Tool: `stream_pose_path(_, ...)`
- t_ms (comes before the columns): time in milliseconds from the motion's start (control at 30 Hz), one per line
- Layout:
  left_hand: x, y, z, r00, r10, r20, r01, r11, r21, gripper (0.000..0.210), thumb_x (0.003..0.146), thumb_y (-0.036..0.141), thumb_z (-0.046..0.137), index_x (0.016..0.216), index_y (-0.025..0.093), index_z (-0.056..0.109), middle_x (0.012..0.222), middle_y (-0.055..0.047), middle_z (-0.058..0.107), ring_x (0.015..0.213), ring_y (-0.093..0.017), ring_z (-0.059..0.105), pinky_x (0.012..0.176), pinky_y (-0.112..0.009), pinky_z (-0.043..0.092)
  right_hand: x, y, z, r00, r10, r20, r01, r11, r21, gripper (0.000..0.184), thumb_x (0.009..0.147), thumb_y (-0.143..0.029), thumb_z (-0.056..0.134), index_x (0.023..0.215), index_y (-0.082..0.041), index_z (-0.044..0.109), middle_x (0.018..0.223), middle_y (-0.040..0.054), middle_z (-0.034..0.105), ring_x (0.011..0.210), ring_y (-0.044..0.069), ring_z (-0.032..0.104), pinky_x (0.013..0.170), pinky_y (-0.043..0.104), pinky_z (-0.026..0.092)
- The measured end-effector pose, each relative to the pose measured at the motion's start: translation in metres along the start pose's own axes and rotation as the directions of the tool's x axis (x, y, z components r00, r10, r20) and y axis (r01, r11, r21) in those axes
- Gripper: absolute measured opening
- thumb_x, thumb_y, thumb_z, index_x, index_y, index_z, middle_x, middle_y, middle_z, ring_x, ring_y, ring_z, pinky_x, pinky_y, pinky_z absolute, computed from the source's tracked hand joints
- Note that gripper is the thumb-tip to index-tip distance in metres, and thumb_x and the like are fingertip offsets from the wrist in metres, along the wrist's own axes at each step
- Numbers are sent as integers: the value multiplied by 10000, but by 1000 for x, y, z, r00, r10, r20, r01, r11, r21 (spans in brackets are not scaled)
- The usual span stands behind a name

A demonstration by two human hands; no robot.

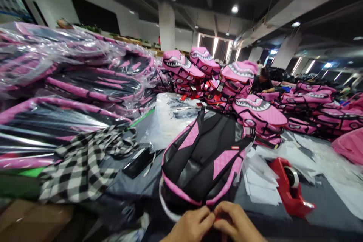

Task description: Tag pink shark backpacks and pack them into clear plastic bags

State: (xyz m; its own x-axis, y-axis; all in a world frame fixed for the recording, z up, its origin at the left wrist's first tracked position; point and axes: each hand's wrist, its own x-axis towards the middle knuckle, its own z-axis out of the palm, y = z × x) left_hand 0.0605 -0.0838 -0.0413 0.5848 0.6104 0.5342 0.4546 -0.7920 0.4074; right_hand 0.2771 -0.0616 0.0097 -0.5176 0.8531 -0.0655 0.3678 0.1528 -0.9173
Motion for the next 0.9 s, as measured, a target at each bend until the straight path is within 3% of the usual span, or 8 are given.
stream_pose_path(100, 3, 8, -3, 999, 24, -25, -21, 994, 105, 342, 1083, 229, 268, 1050, 144, 598, 813, -41, 638, 652, -114, 626, 580, -180, 519, -1, -10, 12, 995, 24, 102, -17, 997, -71, 262, 912, -303, 600, 720, -211, 753, 677, -10, 631, 590, 127, 604, 568, 220, 469)
stream_pose_path(300, 6, 15, -11, 998, 30, -52, -25, 994, 104, 308, 1074, 187, 261, 1075, 138, 565, 811, -38, 630, 644, -130, 636, 568, -196, 523, -3, -6, 13, 992, 34, -125, -41, 998, -57, 87, 790, -228, 716, 726, -189, 759, 703, -3, 621, 567, 121, 595, 514, 201, 443)
stream_pose_path(467, 1, 9, -7, 998, 49, -35, -46, 996, 76, 338, 1077, 212, 237, 1102, 132, 564, 833, -57, 641, 665, -146, 644, 587, -217, 533, -5, -10, 9, 993, 77, 90, -76, 997, -16, 283, 935, -379, 566, 914, -213, 794, 785, 17, 635, 497, 92, 542, 379, 167, 350)
stream_pose_path(600, -1, 9, -3, 996, 53, -67, -46, 994, 102, 328, 1077, 202, 249, 1097, 125, 567, 810, -49, 630, 637, -138, 625, 548, -205, 510, -1, -4, 15, 994, 91, -64, -87, 995, 55, 113, 782, -238, 721, 689, -173, 725, 652, -17, 628, 525, 101, 570, 474, 178, 404)
stream_pose_path(667, -2, 10, -3, 996, 34, -78, -27, 995, 93, 325, 1079, 203, 253, 1097, 133, 570, 812, -42, 625, 629, -128, 618, 540, -194, 504, -1, -2, 18, 989, 101, -104, -95, 994, 58, 91, 755, -224, 734, 701, -170, 685, 624, -31, 613, 552, 105, 575, 511, 181, 419)
stream_pose_path(767, -2, 11, -3, 997, 33, -68, -25, 993, 113, 304, 1084, 222, 275, 1119, 153, 569, 828, -28, 628, 650, -113, 627, 570, -180, 515, -5, -6, 16, 987, 148, 64, -149, 989, 12, 162, 860, -320, 643, 876, -176, 715, 768, -4, 628, 566, 101, 564, 439, 166, 373)
stream_pose_path(833, -2, 9, -3, 995, 67, -68, -57, 988, 146, 300, 1088, 237, 278, 1117, 156, 565, 826, -26, 635, 658, -110, 635, 583, -177, 517, -6, -8, 13, 977, 144, 157, -137, 989, -57, 227, 909, -318, 581, 842, -177, 746, 781, 3, 610, 579, 93, 554, 462, 168, 365)
stream_pose_path(900, -3, 7, 0, 991, 114, -77, -100, 982, 159, 321, 1090, 235, 251, 1098, 152, 561, 814, -29, 642, 645, -111, 638, 569, -178, 511, -5, -6, 14, 988, 114, 104, -101, 988, -118, 167, 847, -230, 661, 721, -177, 758, 703, -13, 597, 607, 90, 549, 552, 183, 377)
